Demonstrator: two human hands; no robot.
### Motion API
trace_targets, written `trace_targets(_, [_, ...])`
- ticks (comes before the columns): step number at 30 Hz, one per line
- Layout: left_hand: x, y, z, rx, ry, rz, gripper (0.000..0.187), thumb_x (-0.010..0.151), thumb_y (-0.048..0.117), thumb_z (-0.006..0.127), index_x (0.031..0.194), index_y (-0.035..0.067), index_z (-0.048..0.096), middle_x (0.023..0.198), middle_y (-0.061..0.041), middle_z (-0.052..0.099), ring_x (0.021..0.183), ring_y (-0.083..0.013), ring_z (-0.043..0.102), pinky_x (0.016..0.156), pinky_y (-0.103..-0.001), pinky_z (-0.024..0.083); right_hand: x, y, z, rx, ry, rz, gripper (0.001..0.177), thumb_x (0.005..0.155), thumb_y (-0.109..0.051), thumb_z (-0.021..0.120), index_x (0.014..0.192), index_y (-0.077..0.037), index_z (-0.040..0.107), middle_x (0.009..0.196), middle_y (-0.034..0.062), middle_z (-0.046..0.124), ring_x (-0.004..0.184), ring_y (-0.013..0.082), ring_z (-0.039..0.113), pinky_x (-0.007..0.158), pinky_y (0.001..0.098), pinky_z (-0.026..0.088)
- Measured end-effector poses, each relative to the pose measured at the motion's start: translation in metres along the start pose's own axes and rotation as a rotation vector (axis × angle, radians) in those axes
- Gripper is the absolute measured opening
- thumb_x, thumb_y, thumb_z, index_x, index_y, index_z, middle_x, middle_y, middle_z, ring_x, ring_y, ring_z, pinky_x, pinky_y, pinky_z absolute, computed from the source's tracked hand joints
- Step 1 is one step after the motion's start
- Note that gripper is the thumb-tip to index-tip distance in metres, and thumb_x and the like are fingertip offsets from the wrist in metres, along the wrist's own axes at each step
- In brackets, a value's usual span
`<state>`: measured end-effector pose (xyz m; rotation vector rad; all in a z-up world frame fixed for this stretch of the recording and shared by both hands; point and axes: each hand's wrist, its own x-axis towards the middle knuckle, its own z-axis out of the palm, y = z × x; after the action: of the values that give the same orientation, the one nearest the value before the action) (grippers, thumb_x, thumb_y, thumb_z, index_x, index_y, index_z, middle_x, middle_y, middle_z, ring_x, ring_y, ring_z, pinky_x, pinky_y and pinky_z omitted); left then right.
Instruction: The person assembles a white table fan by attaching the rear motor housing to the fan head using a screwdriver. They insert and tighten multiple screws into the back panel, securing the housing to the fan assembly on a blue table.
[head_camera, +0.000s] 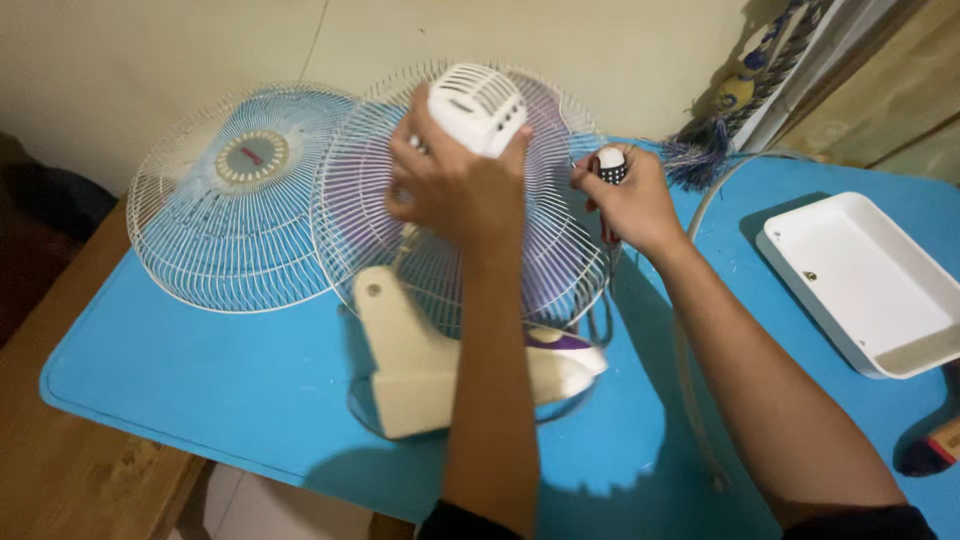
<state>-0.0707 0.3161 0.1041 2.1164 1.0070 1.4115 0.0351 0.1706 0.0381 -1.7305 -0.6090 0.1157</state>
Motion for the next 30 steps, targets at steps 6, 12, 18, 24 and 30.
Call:
trace_targets(6, [-0.023,0.014,0.035,-0.058,0.034,0.045,0.076,0.080,0.046,0.083,0.144,0.021,0.050,0.145,-0.011,0.050,0.139,-0.0326,0.049,0.112,-0.071,0.027,-0.002,0.026,-0.002,0.060,-0.011,0.002,0.011,0.095,-0.012,0.073,0.097,-0.002,0.069,0.076,0.0050,0.071,0.051,0.0084,0.060,0.041,0.0259,0.046])
trace_targets(12, [-0.030,0.019,0.026,-0.050,0.028,0.153,0.081,0.085,0.044,0.074,0.152,0.012,0.043,0.158,-0.028,0.033,0.150,-0.0499,0.024,0.110,-0.082,0.014,-0.032,0.000,-0.006,0.003,-0.037,0.094,0.013,0.093,-0.013,0.073,0.093,-0.002,0.067,0.067,0.0043,0.065,0.044,0.0081,0.054,0.035,0.0276,0.039])
trace_targets(18, [-0.063,0.010,-0.025,-0.194,-0.226,0.400,0.053,0.093,0.042,0.071,0.136,0.014,0.056,0.148,-0.017,0.048,0.141,-0.0387,0.044,0.114,-0.070,0.028,-0.078,-0.037,-0.004,-0.082,-0.255,-0.025,0.017,0.086,-0.009,0.073,0.102,-0.003,0.070,0.070,0.0015,0.066,0.052,0.0048,0.057,0.041,0.0259,0.043])
trace_targets(24, [-0.097,-0.066,-0.146,-0.144,-0.903,0.754,0.062,0.073,0.055,0.085,0.111,0.012,0.063,0.113,-0.013,0.062,0.110,-0.0360,0.059,0.097,-0.053,0.041,-0.113,-0.071,-0.005,-0.171,-0.366,-0.029,0.010,0.089,-0.010,0.075,0.095,-0.004,0.072,0.073,0.0005,0.066,0.060,0.0051,0.058,0.048,0.0249,0.045])
trace_targets(30, [-0.097,-0.081,-0.160,0.031,-0.887,0.896,0.079,0.073,0.039,0.083,0.143,0.015,0.054,0.130,-0.011,0.065,0.119,-0.0309,0.063,0.106,-0.050,0.041,-0.129,-0.075,-0.008,-0.162,-0.359,-0.120,0.012,0.089,-0.012,0.078,0.094,-0.004,0.071,0.075,0.0007,0.066,0.062,0.0057,0.057,0.051,0.0236,0.045])
